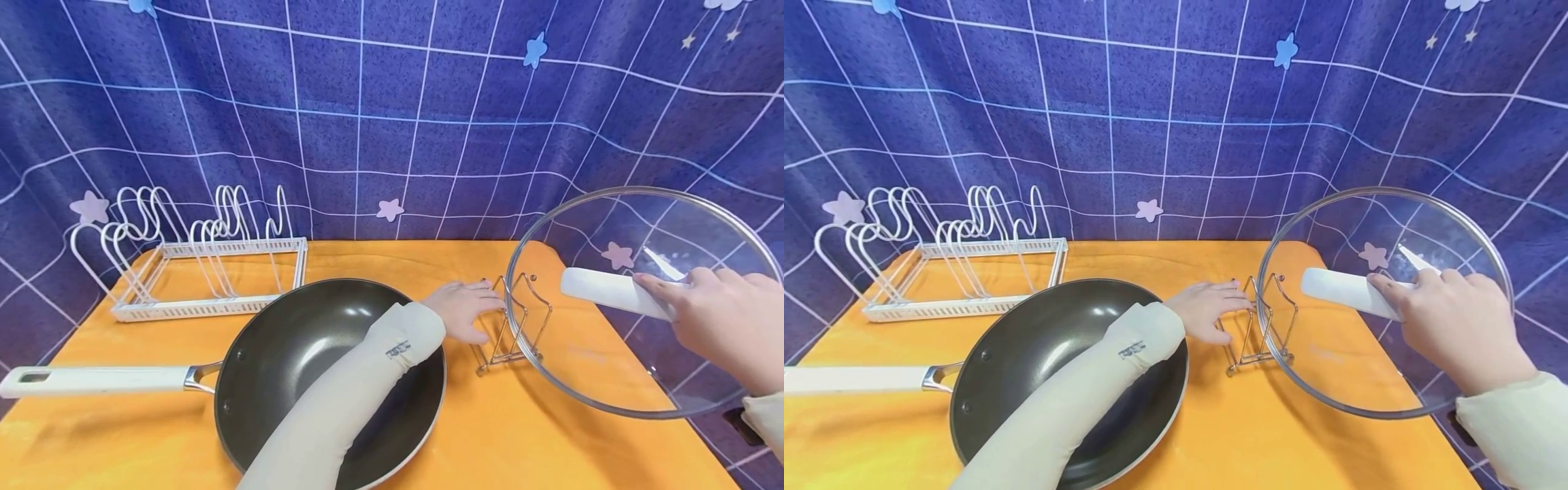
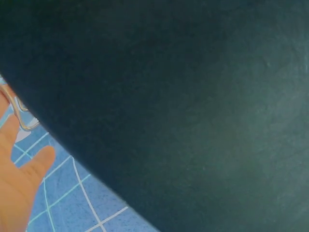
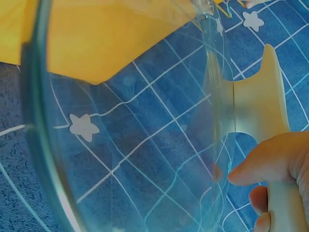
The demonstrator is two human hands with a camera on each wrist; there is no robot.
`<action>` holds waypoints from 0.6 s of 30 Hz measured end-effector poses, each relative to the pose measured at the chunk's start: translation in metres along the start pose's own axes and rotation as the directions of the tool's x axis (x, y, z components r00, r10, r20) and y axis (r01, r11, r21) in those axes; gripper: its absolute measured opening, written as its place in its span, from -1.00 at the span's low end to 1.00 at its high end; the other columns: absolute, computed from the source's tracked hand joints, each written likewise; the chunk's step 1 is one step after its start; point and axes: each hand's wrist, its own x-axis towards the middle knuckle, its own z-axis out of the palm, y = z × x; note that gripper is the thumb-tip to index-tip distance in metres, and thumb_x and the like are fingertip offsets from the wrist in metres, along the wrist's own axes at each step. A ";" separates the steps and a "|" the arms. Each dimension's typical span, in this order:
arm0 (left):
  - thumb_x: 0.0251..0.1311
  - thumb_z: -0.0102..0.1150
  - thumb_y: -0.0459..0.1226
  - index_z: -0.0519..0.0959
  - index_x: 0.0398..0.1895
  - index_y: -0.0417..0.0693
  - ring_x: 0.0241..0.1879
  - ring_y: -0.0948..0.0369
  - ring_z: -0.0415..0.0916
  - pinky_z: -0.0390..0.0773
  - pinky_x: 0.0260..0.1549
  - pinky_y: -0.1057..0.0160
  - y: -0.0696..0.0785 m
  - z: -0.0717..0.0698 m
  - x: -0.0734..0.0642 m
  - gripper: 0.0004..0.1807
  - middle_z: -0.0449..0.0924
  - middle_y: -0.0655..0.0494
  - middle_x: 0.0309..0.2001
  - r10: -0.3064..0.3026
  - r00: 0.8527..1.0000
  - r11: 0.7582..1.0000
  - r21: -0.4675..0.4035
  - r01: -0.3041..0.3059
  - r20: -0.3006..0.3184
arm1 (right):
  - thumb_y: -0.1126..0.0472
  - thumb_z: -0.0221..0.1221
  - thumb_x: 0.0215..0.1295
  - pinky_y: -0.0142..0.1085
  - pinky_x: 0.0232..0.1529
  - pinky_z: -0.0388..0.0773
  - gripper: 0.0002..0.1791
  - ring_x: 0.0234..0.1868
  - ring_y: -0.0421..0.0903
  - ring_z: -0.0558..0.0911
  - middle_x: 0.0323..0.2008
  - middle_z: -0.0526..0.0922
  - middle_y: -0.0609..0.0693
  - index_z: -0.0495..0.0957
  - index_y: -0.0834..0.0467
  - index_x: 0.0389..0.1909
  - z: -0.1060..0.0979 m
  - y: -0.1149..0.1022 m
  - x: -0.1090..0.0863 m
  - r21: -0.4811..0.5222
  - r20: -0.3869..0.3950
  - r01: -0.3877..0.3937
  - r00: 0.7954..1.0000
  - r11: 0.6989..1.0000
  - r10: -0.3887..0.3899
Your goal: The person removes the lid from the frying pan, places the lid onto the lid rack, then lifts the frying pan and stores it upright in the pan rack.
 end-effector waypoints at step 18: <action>0.15 0.09 0.03 0.20 0.45 0.25 0.47 0.27 -0.16 0.07 0.35 0.13 -0.001 0.001 0.000 -0.26 0.11 0.29 0.45 0.004 1.000 1.000 -0.017 -0.005 -0.003 | 0.46 0.24 -0.55 -0.29 -0.84 0.01 -0.46 -0.81 -0.16 0.06 -0.80 0.18 -0.01 0.70 0.14 -0.30 0.002 -0.003 0.001 -0.050 0.024 0.092 0.996 0.995 -0.091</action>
